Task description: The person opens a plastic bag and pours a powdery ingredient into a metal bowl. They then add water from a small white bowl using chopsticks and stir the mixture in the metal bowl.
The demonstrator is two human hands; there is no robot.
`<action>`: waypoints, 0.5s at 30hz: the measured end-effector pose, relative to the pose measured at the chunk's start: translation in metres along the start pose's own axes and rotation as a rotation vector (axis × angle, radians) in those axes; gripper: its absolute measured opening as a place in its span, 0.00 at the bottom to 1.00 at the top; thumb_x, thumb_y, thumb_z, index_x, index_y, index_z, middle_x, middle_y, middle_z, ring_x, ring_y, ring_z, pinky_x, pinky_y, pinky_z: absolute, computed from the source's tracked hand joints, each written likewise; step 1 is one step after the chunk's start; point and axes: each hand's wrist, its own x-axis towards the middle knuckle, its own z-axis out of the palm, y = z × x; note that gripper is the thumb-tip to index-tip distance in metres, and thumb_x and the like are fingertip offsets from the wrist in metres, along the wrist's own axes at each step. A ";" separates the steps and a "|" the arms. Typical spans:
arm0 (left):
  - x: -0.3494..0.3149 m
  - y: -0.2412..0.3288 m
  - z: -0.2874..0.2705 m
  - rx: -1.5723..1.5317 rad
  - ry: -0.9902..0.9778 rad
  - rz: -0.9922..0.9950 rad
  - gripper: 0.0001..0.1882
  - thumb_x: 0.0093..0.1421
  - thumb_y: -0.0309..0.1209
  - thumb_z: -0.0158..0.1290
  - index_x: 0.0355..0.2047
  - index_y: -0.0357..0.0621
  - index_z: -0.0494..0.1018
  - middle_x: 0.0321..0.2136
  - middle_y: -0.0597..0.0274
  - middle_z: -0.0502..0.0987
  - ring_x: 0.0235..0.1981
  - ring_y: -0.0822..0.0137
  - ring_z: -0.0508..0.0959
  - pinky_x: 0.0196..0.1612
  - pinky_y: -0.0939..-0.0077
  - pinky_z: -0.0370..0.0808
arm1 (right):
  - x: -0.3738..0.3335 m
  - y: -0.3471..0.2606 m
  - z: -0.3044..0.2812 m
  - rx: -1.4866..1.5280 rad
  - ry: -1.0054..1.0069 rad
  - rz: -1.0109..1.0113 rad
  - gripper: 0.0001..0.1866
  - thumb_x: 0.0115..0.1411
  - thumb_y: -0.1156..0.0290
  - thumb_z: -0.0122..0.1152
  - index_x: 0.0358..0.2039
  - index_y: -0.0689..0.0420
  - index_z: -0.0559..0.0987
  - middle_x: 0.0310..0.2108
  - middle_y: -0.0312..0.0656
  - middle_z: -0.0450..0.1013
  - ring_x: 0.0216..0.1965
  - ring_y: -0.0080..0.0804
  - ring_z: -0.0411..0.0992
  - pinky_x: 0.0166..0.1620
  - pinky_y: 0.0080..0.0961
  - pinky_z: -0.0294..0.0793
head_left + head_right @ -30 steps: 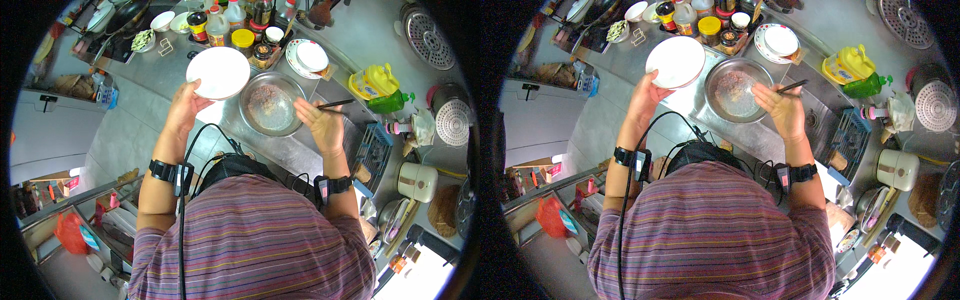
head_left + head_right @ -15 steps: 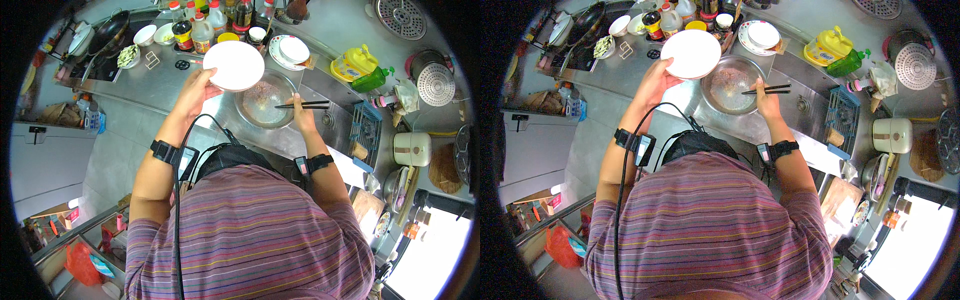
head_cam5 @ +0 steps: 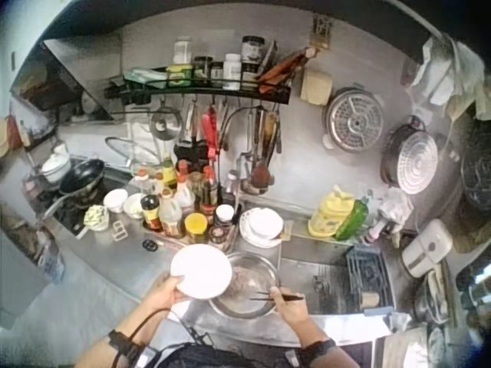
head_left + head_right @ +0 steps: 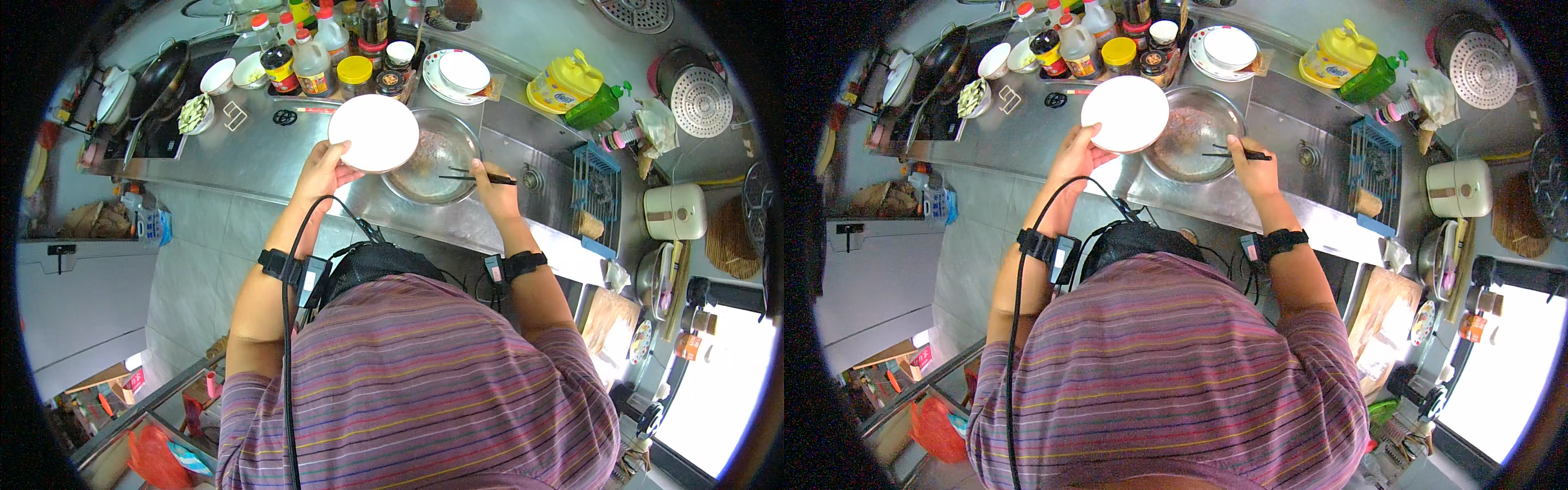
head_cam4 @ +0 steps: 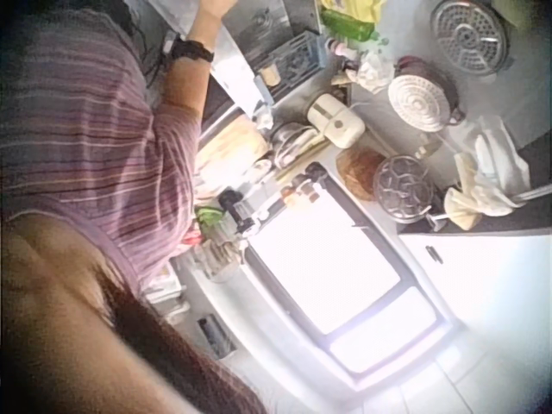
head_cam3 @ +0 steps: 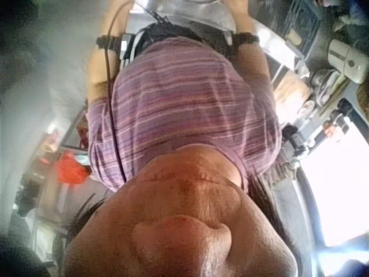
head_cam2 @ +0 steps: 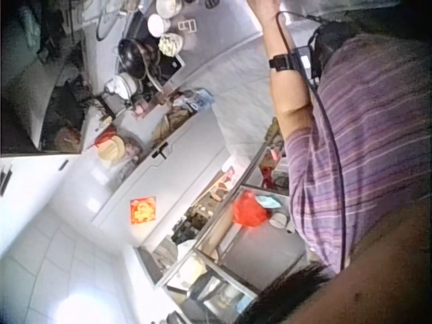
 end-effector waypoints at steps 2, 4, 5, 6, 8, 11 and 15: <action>-0.002 -0.007 0.002 0.001 0.050 0.024 0.25 0.59 0.38 0.55 0.48 0.33 0.62 0.41 0.48 0.75 0.39 0.62 0.79 0.39 0.69 0.80 | 0.000 0.001 0.000 0.140 -0.001 0.024 0.26 0.63 0.47 0.51 0.30 0.60 0.81 0.20 0.43 0.74 0.24 0.34 0.72 0.31 0.30 0.71; -0.003 -0.010 0.002 0.023 0.054 0.025 0.26 0.59 0.38 0.55 0.49 0.32 0.61 0.42 0.47 0.74 0.40 0.61 0.79 0.39 0.68 0.80 | 0.002 0.000 0.004 0.260 -0.014 0.081 0.25 0.62 0.48 0.53 0.28 0.60 0.80 0.19 0.43 0.73 0.22 0.35 0.72 0.30 0.32 0.71; -0.003 -0.011 0.002 0.021 0.052 0.006 0.27 0.58 0.37 0.55 0.50 0.32 0.59 0.44 0.46 0.73 0.42 0.59 0.79 0.39 0.67 0.81 | 0.003 0.000 0.006 0.319 -0.035 0.119 0.25 0.62 0.48 0.53 0.28 0.61 0.79 0.19 0.42 0.73 0.22 0.33 0.71 0.30 0.31 0.70; -0.002 -0.013 0.002 0.015 0.049 0.005 0.27 0.58 0.37 0.56 0.50 0.32 0.58 0.44 0.45 0.73 0.42 0.58 0.79 0.39 0.66 0.81 | 0.004 -0.001 0.009 0.392 -0.043 0.143 0.25 0.62 0.48 0.53 0.28 0.61 0.79 0.18 0.41 0.72 0.21 0.31 0.71 0.29 0.30 0.70; -0.003 -0.018 0.002 0.005 0.067 0.003 0.28 0.58 0.36 0.56 0.51 0.32 0.58 0.44 0.44 0.73 0.43 0.57 0.78 0.39 0.66 0.81 | 0.004 -0.004 0.017 0.414 -0.053 0.163 0.24 0.62 0.50 0.54 0.28 0.62 0.79 0.19 0.41 0.72 0.21 0.28 0.70 0.29 0.28 0.70; 0.000 -0.024 0.003 0.004 0.076 -0.022 0.29 0.57 0.35 0.57 0.51 0.33 0.56 0.45 0.43 0.72 0.43 0.56 0.78 0.40 0.65 0.81 | 0.003 -0.006 0.025 0.539 -0.037 0.098 0.22 0.62 0.53 0.56 0.29 0.63 0.79 0.21 0.42 0.73 0.21 0.28 0.70 0.29 0.27 0.70; 0.001 -0.031 0.006 0.002 0.080 -0.019 0.30 0.57 0.35 0.58 0.51 0.32 0.56 0.45 0.42 0.71 0.43 0.56 0.78 0.40 0.65 0.81 | 0.002 -0.002 0.018 0.466 -0.036 -0.072 0.19 0.61 0.56 0.59 0.28 0.63 0.80 0.26 0.46 0.75 0.25 0.30 0.73 0.33 0.26 0.71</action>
